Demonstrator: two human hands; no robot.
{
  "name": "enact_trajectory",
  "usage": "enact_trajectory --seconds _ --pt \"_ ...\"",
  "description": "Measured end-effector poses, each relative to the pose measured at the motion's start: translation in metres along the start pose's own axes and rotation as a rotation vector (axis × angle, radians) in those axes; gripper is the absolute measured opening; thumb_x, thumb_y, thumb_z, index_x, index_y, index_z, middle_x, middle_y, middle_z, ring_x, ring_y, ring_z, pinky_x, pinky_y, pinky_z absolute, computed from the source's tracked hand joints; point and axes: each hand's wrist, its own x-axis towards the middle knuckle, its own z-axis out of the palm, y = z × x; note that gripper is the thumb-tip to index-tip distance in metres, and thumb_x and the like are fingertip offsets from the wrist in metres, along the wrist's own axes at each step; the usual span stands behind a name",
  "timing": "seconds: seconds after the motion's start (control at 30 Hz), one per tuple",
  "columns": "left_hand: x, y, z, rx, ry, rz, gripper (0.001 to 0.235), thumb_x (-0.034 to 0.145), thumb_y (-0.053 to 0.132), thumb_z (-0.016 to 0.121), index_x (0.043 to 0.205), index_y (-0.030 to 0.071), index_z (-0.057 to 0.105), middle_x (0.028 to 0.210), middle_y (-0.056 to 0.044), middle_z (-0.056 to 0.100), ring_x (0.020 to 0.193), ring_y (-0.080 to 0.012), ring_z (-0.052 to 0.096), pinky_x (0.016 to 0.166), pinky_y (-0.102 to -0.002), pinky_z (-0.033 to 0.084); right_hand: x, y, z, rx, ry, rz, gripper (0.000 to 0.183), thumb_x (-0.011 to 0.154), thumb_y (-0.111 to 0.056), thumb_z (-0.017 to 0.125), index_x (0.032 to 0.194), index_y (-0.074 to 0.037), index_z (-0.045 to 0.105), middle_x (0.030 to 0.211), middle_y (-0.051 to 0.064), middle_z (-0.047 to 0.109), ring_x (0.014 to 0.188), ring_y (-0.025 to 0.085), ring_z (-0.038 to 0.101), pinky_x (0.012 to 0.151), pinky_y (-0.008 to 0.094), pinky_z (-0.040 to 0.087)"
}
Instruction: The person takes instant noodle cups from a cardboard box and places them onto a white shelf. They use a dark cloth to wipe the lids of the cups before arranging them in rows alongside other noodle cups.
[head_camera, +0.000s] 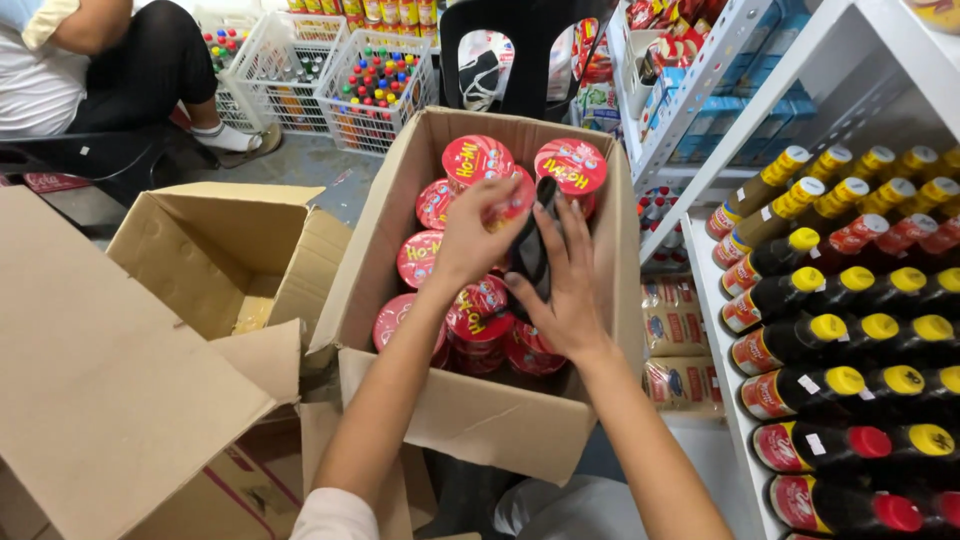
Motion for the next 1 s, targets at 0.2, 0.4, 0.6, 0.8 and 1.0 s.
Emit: enact_trajectory --seconds 0.2,0.4,0.6,0.8,1.0 --pt "-0.012 0.022 -0.005 -0.157 -0.184 0.041 0.064 0.085 0.024 0.078 0.143 0.004 0.060 0.132 -0.016 0.070 0.120 -0.0253 0.071 0.104 -0.033 0.054 -0.003 0.003 -0.006 0.118 -0.041 0.149 0.065 0.109 -0.051 0.044 0.159 -0.010 0.041 0.162 0.018 0.046 0.151 0.036 0.044 0.126 0.045 0.032" --pt "-0.018 0.057 -0.016 -0.219 -0.243 0.269 0.104 0.079 0.022 0.084 0.165 0.006 0.030 0.158 -0.019 0.052 0.141 -0.0293 0.061 0.117 -0.036 0.051 -0.014 0.034 -0.003 0.548 0.004 0.454 0.062 0.110 -0.050 0.040 0.152 -0.005 0.050 0.150 0.012 0.060 0.130 0.019 0.054 0.115 0.035 0.038" --pt "-0.028 0.069 -0.019 -0.126 -0.218 0.304 0.103 0.074 0.023 0.086 0.161 0.004 0.035 0.153 -0.017 0.056 0.126 -0.0276 0.066 0.112 -0.038 0.053 -0.016 0.056 0.002 1.172 -0.029 1.006 0.060 0.102 -0.049 0.051 0.142 -0.004 0.058 0.136 0.010 0.064 0.120 0.019 0.063 0.107 0.035 0.047" --pt "-0.032 0.065 -0.020 -0.056 -0.221 0.406 0.090 0.077 0.023 0.087 0.156 0.007 0.047 0.144 -0.015 0.060 0.133 -0.0298 0.064 0.118 -0.042 0.052 -0.023 0.061 0.003 1.341 -0.106 1.078 0.057 0.100 -0.047 0.053 0.141 -0.009 0.057 0.135 0.007 0.067 0.121 0.017 0.065 0.108 0.034 0.049" --pt "-0.023 0.070 -0.013 0.204 0.098 0.430 0.102 0.070 0.038 0.095 0.151 0.005 0.042 0.137 -0.022 0.056 0.129 -0.0385 0.055 0.110 -0.046 0.048 -0.029 0.064 0.002 1.459 -0.013 0.980 0.050 0.103 -0.043 0.053 0.138 -0.006 0.059 0.130 0.011 0.069 0.116 0.022 0.067 0.104 0.039 0.052"
